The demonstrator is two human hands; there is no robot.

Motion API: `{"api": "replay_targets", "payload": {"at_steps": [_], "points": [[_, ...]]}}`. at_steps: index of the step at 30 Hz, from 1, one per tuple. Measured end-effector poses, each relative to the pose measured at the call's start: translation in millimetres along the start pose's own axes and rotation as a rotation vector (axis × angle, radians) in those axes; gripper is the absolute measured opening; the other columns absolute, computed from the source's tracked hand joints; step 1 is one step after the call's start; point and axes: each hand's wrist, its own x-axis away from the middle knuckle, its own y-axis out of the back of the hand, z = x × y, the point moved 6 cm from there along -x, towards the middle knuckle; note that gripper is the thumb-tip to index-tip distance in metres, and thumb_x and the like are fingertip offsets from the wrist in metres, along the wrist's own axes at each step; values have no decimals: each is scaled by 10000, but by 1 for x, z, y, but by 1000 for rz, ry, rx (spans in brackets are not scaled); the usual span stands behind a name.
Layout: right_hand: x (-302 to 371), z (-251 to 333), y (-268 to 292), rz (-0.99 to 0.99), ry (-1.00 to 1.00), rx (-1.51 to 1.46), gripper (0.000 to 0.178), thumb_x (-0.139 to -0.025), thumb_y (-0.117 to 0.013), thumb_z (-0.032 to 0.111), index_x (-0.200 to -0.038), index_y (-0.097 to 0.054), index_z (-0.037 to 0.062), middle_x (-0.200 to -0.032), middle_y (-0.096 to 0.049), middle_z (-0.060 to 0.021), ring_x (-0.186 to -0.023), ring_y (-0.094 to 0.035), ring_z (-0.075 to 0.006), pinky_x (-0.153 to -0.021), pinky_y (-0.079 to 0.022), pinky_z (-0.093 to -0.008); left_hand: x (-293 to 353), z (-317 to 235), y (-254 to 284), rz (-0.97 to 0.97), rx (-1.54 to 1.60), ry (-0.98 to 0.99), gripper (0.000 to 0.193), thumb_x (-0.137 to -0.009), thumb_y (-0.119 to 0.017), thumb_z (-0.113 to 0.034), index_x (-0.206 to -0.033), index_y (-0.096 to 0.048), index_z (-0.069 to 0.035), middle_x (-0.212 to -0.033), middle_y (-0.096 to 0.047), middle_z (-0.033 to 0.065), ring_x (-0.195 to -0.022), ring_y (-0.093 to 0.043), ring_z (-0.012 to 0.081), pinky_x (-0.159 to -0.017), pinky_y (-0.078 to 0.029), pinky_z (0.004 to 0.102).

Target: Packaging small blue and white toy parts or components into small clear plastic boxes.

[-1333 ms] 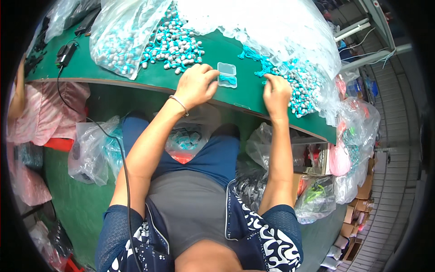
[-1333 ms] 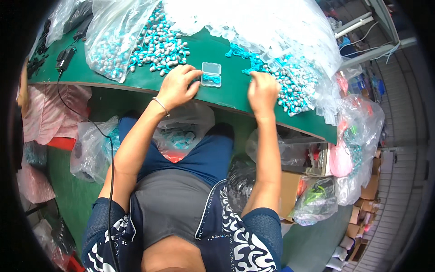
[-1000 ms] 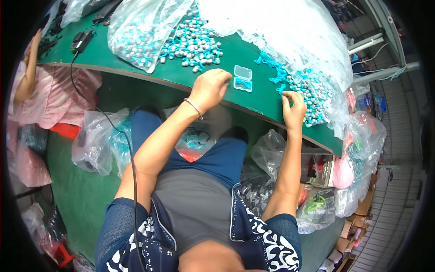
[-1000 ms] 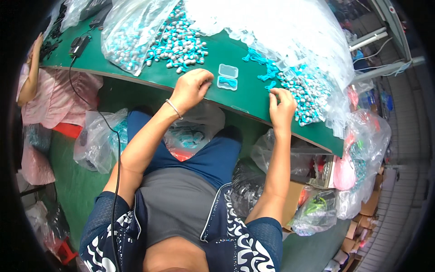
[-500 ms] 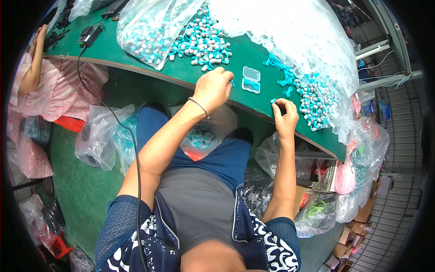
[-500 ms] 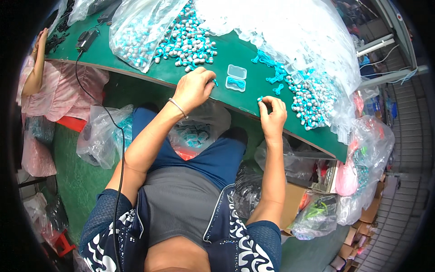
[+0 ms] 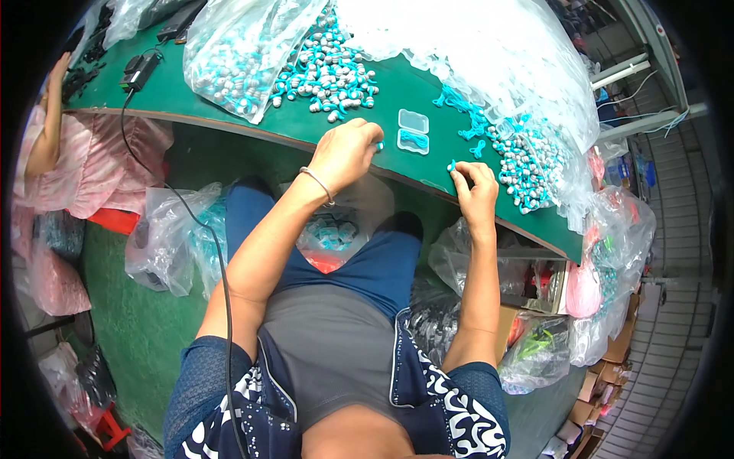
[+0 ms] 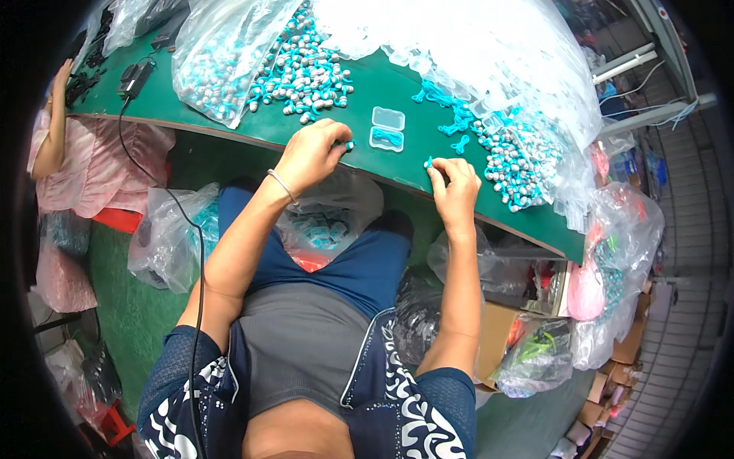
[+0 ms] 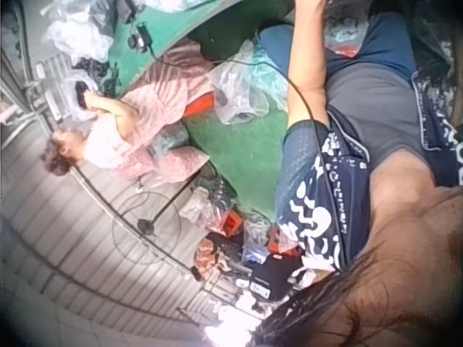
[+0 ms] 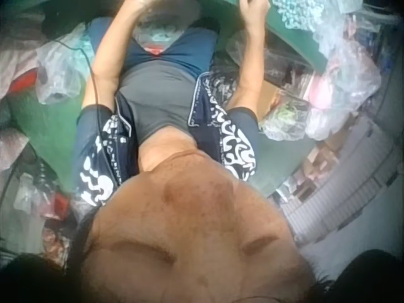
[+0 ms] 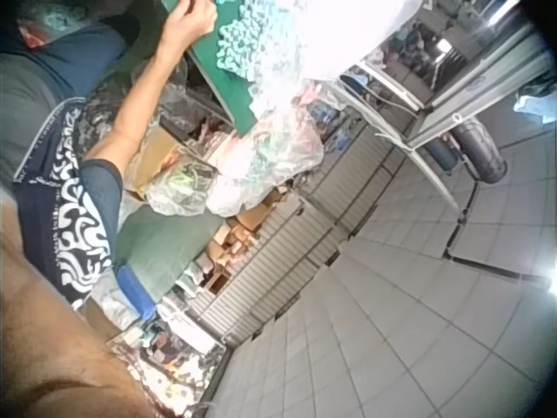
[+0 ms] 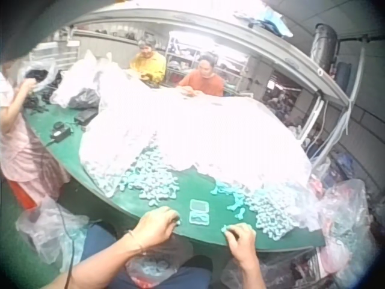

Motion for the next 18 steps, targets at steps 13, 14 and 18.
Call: {"api": "replay_targets", "payload": {"at_steps": [13, 14, 18], "points": [[-37, 45, -23, -32, 245, -66, 107, -763, -762, 131, -857, -712, 117, -844, -650, -31, -844, -607, -229, -791, -410, -385, -20, -29, -7, -159, -4, -158, 116, -782, -718, -98, -875, -649, -87, -815, -601, 86, -760, -636, 301, -655, -506, 411], [-38, 46, -27, -32, 259, -54, 104, -764, -762, 134, -855, -713, 120, -844, -650, -28, -844, -607, -228, -790, -411, -384, -23, -31, -13, -159, -38, -194, 113, -782, -712, -95, -871, -645, -85, -813, -597, 91, -756, -632, 308, -653, -505, 416], [-40, 48, -34, -7, 272, 7, 93, -766, -758, 139, -850, -720, 134, -844, -652, -6, -846, -607, -220, -807, -403, -388, -30, -32, -27, -122, -117, -227, 70, -784, -672, -82, -835, -627, -63, -805, -582, 117, -757, -625, 340, -656, -506, 442]]}}
